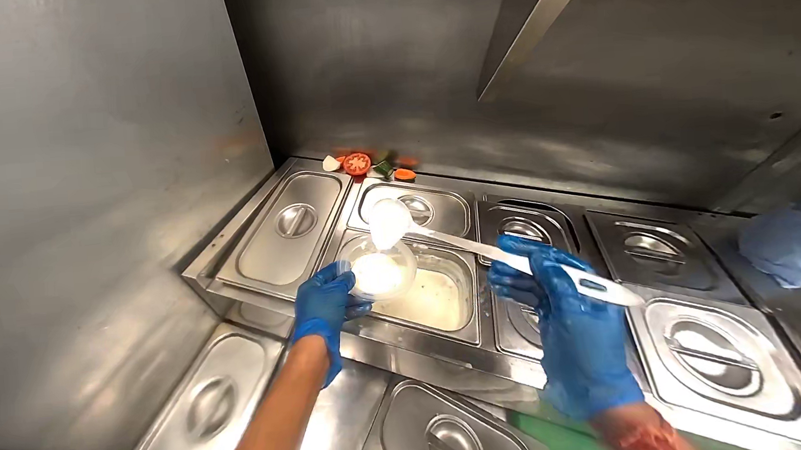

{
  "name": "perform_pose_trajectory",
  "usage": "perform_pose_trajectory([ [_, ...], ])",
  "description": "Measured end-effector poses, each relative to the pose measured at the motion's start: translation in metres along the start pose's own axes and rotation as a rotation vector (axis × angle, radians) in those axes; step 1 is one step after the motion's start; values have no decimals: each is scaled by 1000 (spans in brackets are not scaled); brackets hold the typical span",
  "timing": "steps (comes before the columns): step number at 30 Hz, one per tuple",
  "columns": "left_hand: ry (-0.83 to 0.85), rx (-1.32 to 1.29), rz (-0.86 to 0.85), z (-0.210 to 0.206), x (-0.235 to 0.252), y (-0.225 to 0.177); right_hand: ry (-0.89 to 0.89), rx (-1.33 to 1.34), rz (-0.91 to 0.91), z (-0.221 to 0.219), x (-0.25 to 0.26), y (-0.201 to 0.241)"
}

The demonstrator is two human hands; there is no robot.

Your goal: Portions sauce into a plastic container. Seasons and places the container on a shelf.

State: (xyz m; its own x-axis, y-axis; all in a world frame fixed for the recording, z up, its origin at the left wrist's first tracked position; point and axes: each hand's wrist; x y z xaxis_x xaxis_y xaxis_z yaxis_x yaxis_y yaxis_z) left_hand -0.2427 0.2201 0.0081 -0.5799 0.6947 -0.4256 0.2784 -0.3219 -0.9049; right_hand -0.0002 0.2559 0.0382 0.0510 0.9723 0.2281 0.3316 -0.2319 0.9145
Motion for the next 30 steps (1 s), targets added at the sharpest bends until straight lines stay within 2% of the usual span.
perform_pose_trajectory([
  [3,-3,19,-18,-1,0,-1,-62,36,-139,6,16,4],
  [8,-39,38,-28,10,4,-1,15,-69,-14,35,23,11],
  [11,-66,38,-35,21,10,1,236,-290,132,55,21,-7],
  [14,-85,47,-49,27,11,1,514,-671,371,67,16,-40],
  [17,-97,34,-53,32,11,-1,553,-912,463,61,9,-60],
  [20,-119,26,-69,37,10,-2,427,-846,276,41,3,-62],
  [24,-123,30,-80,44,12,-3,251,-534,-197,8,7,-63],
  [26,-125,32,-79,45,13,-3,140,-349,-376,-3,16,-69],
  [28,-128,16,-81,46,13,-5,56,-195,-447,-5,24,-74],
  [30,-148,12,-82,49,13,-7,12,-127,-441,-4,27,-70],
])
Point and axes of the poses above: each hand's wrist, its own x-axis towards the middle knuckle, its own z-axis out of the back of the hand, y = z × x, and after that the axes turned 6 degrees about x, right-handed
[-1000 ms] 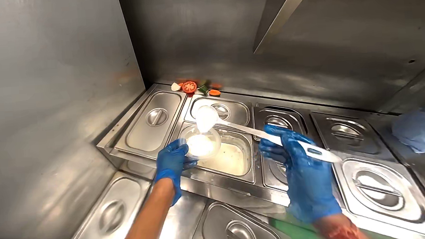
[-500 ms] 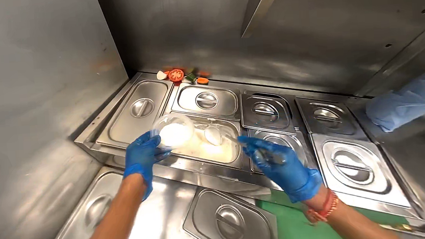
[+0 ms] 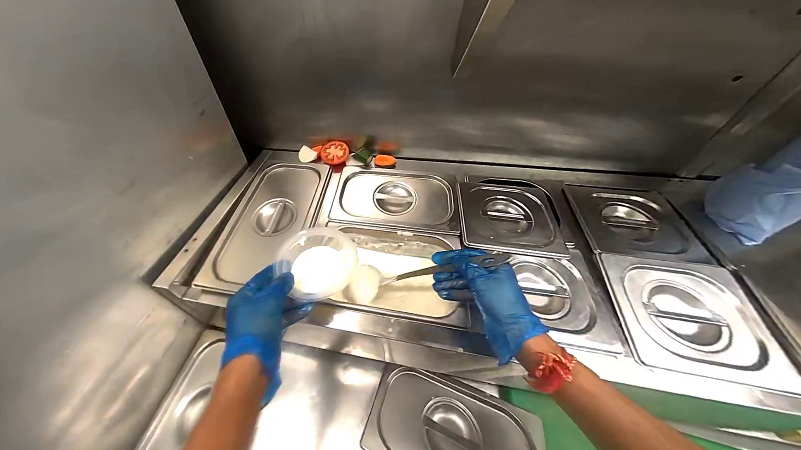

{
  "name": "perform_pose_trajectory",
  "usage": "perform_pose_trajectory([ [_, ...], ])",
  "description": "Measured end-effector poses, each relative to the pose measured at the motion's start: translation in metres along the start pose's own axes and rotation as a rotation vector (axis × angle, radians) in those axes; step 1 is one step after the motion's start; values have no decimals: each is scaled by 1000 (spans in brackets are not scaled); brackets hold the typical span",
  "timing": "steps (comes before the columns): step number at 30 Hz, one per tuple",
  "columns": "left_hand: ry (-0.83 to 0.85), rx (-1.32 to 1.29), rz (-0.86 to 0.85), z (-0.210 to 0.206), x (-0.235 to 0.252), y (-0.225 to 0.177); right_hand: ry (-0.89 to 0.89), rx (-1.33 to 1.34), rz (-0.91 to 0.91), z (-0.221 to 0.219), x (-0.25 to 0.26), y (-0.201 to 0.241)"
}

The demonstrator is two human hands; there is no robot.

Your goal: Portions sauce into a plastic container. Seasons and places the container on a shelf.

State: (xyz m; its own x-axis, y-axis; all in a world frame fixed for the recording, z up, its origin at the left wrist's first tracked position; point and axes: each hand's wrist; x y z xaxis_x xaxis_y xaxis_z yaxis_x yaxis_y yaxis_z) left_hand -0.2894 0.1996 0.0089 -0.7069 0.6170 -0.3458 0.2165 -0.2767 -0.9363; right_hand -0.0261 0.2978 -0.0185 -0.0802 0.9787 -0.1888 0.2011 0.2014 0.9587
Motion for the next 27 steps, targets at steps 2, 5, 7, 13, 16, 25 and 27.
perform_pose_trajectory([
  [2,-12,7,4,4,2,1,-15,9,17,3,-3,11],
  [5,-17,19,4,3,4,6,-39,-5,48,13,-6,27],
  [7,-12,29,-2,0,4,7,-46,-24,72,20,-8,39],
  [13,29,49,15,-17,0,13,-48,-46,189,43,-12,79],
  [16,62,54,18,-29,-3,17,-66,-31,253,46,-18,102],
  [25,175,50,37,-63,-15,21,151,-78,479,26,-39,81],
  [27,180,35,36,-64,-16,18,237,-118,623,27,-38,56],
])
Point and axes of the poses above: each hand's wrist, its own x-axis towards the middle knuckle, its own z-axis out of the back of the hand, y = z × x, and after that the axes turned 6 degrees about x, right-handed
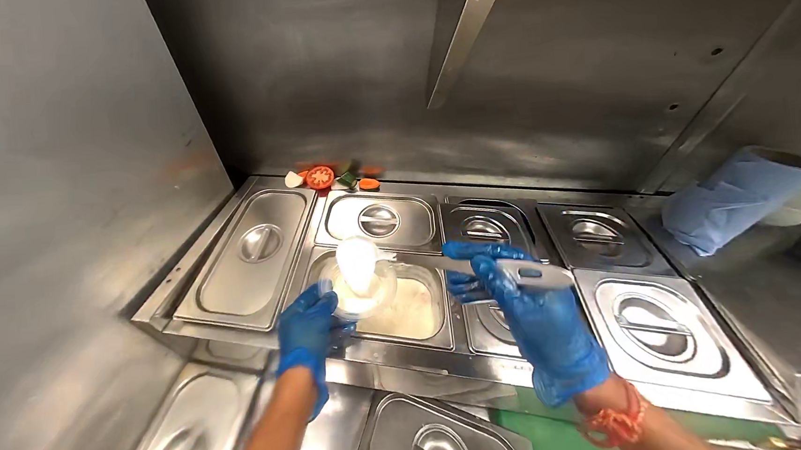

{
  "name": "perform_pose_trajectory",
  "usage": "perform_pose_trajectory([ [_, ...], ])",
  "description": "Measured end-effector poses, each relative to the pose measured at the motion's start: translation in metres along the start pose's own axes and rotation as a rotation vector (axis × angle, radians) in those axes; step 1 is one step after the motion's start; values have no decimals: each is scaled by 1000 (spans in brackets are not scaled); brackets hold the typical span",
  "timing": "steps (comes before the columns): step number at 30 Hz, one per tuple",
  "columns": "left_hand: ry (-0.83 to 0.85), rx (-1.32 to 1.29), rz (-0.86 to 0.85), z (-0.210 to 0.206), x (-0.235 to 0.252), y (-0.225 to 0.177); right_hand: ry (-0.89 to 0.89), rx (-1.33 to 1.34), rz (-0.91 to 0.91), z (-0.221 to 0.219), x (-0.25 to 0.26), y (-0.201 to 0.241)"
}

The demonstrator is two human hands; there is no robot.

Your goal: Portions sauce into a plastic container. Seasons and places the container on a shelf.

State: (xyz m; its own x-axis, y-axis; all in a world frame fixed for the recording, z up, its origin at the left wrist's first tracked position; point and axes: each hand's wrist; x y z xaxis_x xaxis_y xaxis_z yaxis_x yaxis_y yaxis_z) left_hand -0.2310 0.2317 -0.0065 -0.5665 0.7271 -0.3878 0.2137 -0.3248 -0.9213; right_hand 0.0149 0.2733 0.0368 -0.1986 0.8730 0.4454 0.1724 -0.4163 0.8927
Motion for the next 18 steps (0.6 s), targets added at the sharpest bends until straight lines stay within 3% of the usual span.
perform_pose_trajectory([
  [3,-6,-14,-4,2,0,-3,121,-35,257,1,-11,-14],
  [8,-11,-40,15,8,-1,-7,250,-207,426,3,-22,-9],
  [18,-4,-50,15,11,-1,-8,156,-52,367,-2,-30,-16],
])
Point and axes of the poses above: each hand's wrist, its own x-axis towards the middle knuckle, its own z-axis out of the back of the hand, y = z × x, and after that the axes turned 6 degrees about x, right-handed
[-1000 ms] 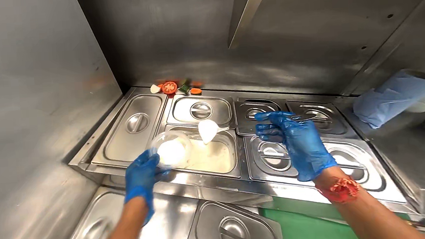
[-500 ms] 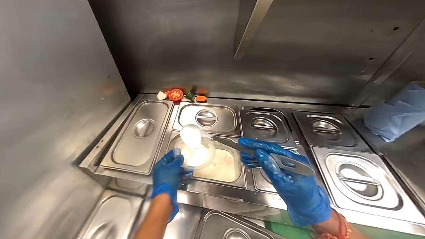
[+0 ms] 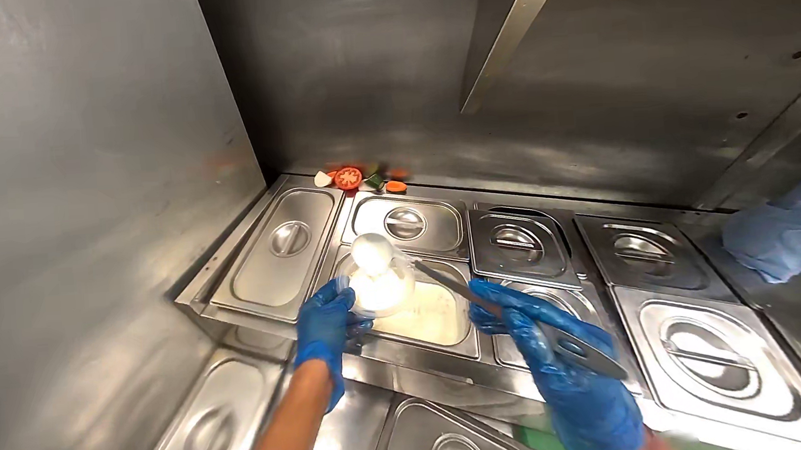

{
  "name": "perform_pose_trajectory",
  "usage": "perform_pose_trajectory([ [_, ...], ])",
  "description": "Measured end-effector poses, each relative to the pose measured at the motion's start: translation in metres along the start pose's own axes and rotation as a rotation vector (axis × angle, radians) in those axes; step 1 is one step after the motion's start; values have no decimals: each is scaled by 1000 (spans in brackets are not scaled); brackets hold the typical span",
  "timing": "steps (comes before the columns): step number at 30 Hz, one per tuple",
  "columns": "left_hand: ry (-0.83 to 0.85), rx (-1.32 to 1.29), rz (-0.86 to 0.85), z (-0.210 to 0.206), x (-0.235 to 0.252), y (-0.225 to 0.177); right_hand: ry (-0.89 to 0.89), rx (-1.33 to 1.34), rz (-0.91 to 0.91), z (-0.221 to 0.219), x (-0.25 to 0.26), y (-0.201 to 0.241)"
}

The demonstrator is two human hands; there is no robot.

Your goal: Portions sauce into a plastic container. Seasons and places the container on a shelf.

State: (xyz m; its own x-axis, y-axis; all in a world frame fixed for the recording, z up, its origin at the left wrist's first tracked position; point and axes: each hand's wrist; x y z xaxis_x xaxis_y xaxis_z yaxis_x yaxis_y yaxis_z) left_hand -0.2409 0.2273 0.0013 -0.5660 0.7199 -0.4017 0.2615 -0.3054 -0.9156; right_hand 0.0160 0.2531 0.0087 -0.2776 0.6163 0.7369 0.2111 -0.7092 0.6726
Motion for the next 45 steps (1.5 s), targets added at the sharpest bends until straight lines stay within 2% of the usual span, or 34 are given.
perform_pose_trajectory([
  [6,-18,-3,-9,0,-1,0,-173,130,-147,-7,1,-4],
  [10,-17,-15,-4,2,-1,3,-445,212,-507,-13,18,14],
  [14,-20,-7,-6,0,0,3,-568,326,-798,-3,33,2],
  [19,-32,-17,7,2,-1,0,-625,394,-814,18,43,6],
  [23,-49,-15,-8,5,1,-1,-581,330,-692,31,41,9],
  [27,-86,-11,-40,19,5,-1,-469,125,-602,36,28,6],
  [30,-114,-17,-56,32,7,-5,-255,-15,-529,28,12,-14],
  [34,-148,-11,-69,43,5,-10,113,-324,-345,9,-16,-62],
  [36,-159,-14,-69,47,4,-12,185,-423,-297,-2,-21,-74],
  [38,-168,-17,-70,51,5,-12,150,-371,-366,-17,-18,-73],
  [40,-174,-18,-69,53,4,-11,72,-256,-512,-31,-10,-66],
  [43,-179,-20,-73,54,3,-14,-123,-19,-839,-38,6,-62],
  [45,-182,-21,-74,56,2,-15,-259,108,-943,-33,14,-62],
])
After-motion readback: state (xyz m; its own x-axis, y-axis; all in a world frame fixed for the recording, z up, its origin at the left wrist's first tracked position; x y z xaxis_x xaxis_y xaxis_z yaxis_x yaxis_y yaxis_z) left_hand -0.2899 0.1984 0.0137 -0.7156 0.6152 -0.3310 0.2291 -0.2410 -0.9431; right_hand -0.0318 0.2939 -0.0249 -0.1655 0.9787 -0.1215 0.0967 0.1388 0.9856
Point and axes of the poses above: each hand's wrist, its own x-axis towards the middle knuckle, its own z-axis out of the back of the hand, y = z × x, and after that the axes turned 6 degrees about x, right-handed
